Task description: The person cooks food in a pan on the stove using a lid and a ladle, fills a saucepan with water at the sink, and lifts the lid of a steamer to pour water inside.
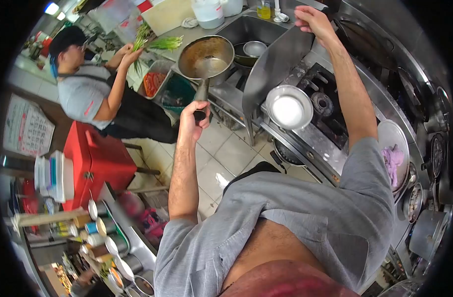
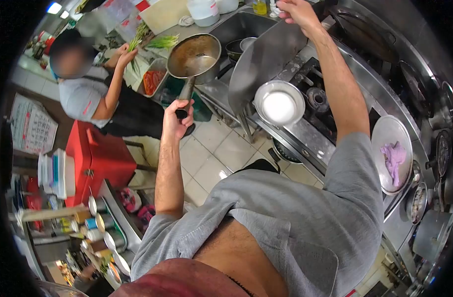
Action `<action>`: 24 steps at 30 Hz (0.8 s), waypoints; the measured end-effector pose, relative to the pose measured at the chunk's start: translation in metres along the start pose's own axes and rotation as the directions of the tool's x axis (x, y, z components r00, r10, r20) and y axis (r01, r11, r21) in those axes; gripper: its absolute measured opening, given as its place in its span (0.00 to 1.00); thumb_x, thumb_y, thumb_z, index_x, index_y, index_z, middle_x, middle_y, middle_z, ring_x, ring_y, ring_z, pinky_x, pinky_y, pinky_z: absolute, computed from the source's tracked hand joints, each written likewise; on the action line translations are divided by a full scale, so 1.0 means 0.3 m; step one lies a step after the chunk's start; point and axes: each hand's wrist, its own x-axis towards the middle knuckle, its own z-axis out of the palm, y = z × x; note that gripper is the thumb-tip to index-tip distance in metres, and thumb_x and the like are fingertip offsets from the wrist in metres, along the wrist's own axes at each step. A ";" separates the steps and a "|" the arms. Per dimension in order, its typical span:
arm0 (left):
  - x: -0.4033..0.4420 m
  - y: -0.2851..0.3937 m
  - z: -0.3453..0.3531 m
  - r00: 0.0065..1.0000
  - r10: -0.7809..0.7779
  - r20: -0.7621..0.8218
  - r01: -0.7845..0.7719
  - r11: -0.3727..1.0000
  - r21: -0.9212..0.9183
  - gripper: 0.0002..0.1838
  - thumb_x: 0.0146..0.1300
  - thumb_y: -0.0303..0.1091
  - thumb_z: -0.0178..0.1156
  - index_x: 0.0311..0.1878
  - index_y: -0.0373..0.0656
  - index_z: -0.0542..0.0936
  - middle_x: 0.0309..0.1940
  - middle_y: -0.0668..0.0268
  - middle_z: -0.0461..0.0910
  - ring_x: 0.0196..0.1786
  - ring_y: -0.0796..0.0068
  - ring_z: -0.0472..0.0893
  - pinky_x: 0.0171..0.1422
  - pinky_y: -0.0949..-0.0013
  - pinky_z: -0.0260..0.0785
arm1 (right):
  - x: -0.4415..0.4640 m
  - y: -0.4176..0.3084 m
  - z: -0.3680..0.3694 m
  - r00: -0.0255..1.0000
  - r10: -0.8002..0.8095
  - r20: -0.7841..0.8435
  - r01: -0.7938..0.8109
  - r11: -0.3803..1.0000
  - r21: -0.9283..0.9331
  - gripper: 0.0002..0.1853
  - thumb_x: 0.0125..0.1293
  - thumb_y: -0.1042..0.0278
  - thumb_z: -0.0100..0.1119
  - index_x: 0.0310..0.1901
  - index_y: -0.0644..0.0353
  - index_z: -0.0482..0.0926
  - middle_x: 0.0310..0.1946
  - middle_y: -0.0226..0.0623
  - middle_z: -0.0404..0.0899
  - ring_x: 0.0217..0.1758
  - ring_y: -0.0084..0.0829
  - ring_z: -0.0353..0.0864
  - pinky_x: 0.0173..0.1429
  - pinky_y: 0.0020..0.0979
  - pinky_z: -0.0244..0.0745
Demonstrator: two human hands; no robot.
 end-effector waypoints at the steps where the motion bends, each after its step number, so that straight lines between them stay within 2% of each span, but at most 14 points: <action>1: 0.082 0.019 -0.003 0.998 -0.041 0.045 0.042 0.999 -0.013 0.15 0.52 0.35 0.55 0.36 0.32 0.72 0.18 0.64 0.68 0.12 0.79 0.56 0.17 0.74 0.48 | 0.062 -0.004 0.026 1.000 0.006 -0.019 -0.006 1.000 -0.006 0.15 0.61 0.61 0.56 0.47 0.58 0.74 0.33 0.28 0.76 0.31 0.20 0.75 0.31 0.21 0.69; 3: 0.257 0.039 -0.004 0.993 -0.082 0.081 0.082 0.997 0.007 0.14 0.51 0.36 0.55 0.35 0.33 0.72 0.18 0.64 0.68 0.12 0.79 0.57 0.17 0.74 0.47 | 0.180 -0.038 0.090 0.992 0.113 -0.059 -0.121 0.983 -0.141 0.14 0.60 0.66 0.54 0.46 0.62 0.75 0.26 0.39 0.78 0.23 0.25 0.75 0.26 0.25 0.70; 5: 0.438 0.042 -0.008 0.979 -0.154 0.136 0.152 0.988 0.025 0.13 0.51 0.37 0.56 0.32 0.35 0.73 0.18 0.66 0.68 0.11 0.80 0.57 0.16 0.75 0.47 | 0.392 0.115 0.112 0.997 0.065 0.030 -0.057 0.975 -0.214 0.12 0.59 0.67 0.54 0.39 0.66 0.77 0.20 0.38 0.76 0.19 0.27 0.74 0.23 0.27 0.69; 7: 0.625 0.035 -0.013 0.955 -0.209 0.208 0.197 0.977 0.077 0.10 0.50 0.37 0.57 0.30 0.40 0.72 0.17 0.65 0.69 0.11 0.80 0.58 0.16 0.74 0.48 | 0.506 0.171 0.162 0.998 0.062 -0.015 -0.063 0.944 -0.323 0.11 0.59 0.68 0.53 0.38 0.68 0.76 0.20 0.38 0.76 0.19 0.27 0.75 0.24 0.28 0.70; 9: 0.800 0.026 -0.005 0.943 -0.233 0.237 0.214 0.971 0.103 0.09 0.51 0.36 0.57 0.28 0.41 0.71 0.17 0.65 0.69 0.11 0.79 0.59 0.16 0.74 0.50 | 0.624 0.241 0.178 0.992 0.110 0.066 -0.033 0.717 -0.697 0.11 0.58 0.71 0.53 0.40 0.68 0.76 0.21 0.40 0.77 0.21 0.26 0.75 0.25 0.27 0.70; 11: 0.973 0.016 0.000 0.904 -0.310 0.294 0.295 0.951 0.098 0.09 0.51 0.36 0.57 0.28 0.42 0.70 0.17 0.65 0.69 0.11 0.79 0.60 0.16 0.74 0.51 | 0.715 0.361 0.199 0.996 0.077 0.035 -0.020 0.613 -0.790 0.13 0.56 0.71 0.54 0.40 0.69 0.77 0.23 0.41 0.78 0.22 0.27 0.76 0.25 0.27 0.71; 13: 1.157 -0.022 -0.030 0.868 -0.358 0.343 0.333 0.934 0.133 0.08 0.51 0.35 0.56 0.28 0.42 0.70 0.16 0.65 0.68 0.12 0.78 0.61 0.17 0.73 0.52 | 0.764 0.397 0.265 0.914 0.365 -0.177 -0.385 0.645 -0.660 0.14 0.59 0.59 0.57 0.43 0.56 0.75 0.28 0.31 0.76 0.25 0.21 0.75 0.23 0.25 0.68; 14: 1.232 -0.051 -0.037 0.846 -0.396 0.357 0.367 0.918 0.148 0.08 0.51 0.35 0.56 0.28 0.42 0.70 0.16 0.65 0.68 0.11 0.78 0.61 0.17 0.73 0.52 | 0.829 0.494 0.250 0.900 0.387 -0.201 -0.416 0.623 -0.663 0.14 0.57 0.57 0.58 0.40 0.56 0.76 0.25 0.33 0.76 0.21 0.23 0.74 0.18 0.28 0.66; 15: 1.305 -0.074 -0.039 0.826 -0.425 0.369 0.393 0.905 0.162 0.08 0.51 0.35 0.56 0.27 0.42 0.70 0.16 0.66 0.68 0.11 0.78 0.61 0.17 0.73 0.52 | 0.844 0.544 0.259 0.901 0.343 -0.266 -0.430 0.623 -0.654 0.17 0.53 0.56 0.58 0.39 0.60 0.78 0.21 0.38 0.77 0.22 0.31 0.77 0.24 0.31 0.73; 18: 1.436 -0.112 -0.035 0.778 -0.496 0.386 0.452 0.868 0.205 0.08 0.51 0.36 0.56 0.26 0.42 0.70 0.15 0.66 0.68 0.11 0.77 0.63 0.17 0.73 0.54 | 0.871 0.702 0.297 0.782 0.451 -0.430 -0.613 0.679 -0.404 0.20 0.56 0.52 0.57 0.40 0.63 0.77 0.23 0.36 0.77 0.24 0.28 0.76 0.24 0.31 0.73; 19: 1.466 -0.130 -0.043 0.760 -0.542 0.360 0.498 0.840 0.213 0.08 0.51 0.36 0.56 0.26 0.42 0.70 0.15 0.66 0.68 0.11 0.77 0.63 0.17 0.72 0.55 | 0.882 0.753 0.309 0.772 0.455 -0.444 -0.625 0.670 -0.400 0.20 0.56 0.52 0.57 0.40 0.63 0.77 0.23 0.36 0.77 0.24 0.28 0.76 0.24 0.31 0.73; 21: 1.518 -0.206 -0.052 0.708 -0.587 0.392 0.502 0.809 0.305 0.09 0.51 0.36 0.58 0.26 0.42 0.70 0.15 0.66 0.68 0.12 0.76 0.65 0.17 0.72 0.57 | 0.908 0.838 0.315 0.650 0.561 -0.512 -0.740 0.620 -0.259 0.22 0.58 0.51 0.55 0.49 0.58 0.73 0.34 0.33 0.76 0.27 0.25 0.75 0.25 0.31 0.73; 22: 1.532 -0.233 -0.057 0.699 -0.605 0.380 0.520 0.796 0.311 0.10 0.50 0.36 0.59 0.28 0.41 0.70 0.15 0.66 0.68 0.12 0.74 0.66 0.16 0.72 0.57 | 0.925 0.879 0.315 0.640 0.565 -0.521 -0.748 0.614 -0.252 0.22 0.58 0.51 0.55 0.49 0.58 0.73 0.34 0.33 0.76 0.27 0.25 0.75 0.25 0.31 0.73; 24: 1.543 -0.218 -0.039 0.691 -0.641 0.334 0.559 0.767 0.317 0.12 0.50 0.36 0.60 0.32 0.41 0.69 0.16 0.66 0.68 0.13 0.75 0.67 0.16 0.72 0.58 | 0.956 0.951 0.312 0.581 0.572 -0.579 -0.718 0.695 -0.034 0.26 0.60 0.49 0.52 0.53 0.59 0.68 0.41 0.37 0.73 0.31 0.27 0.75 0.29 0.31 0.74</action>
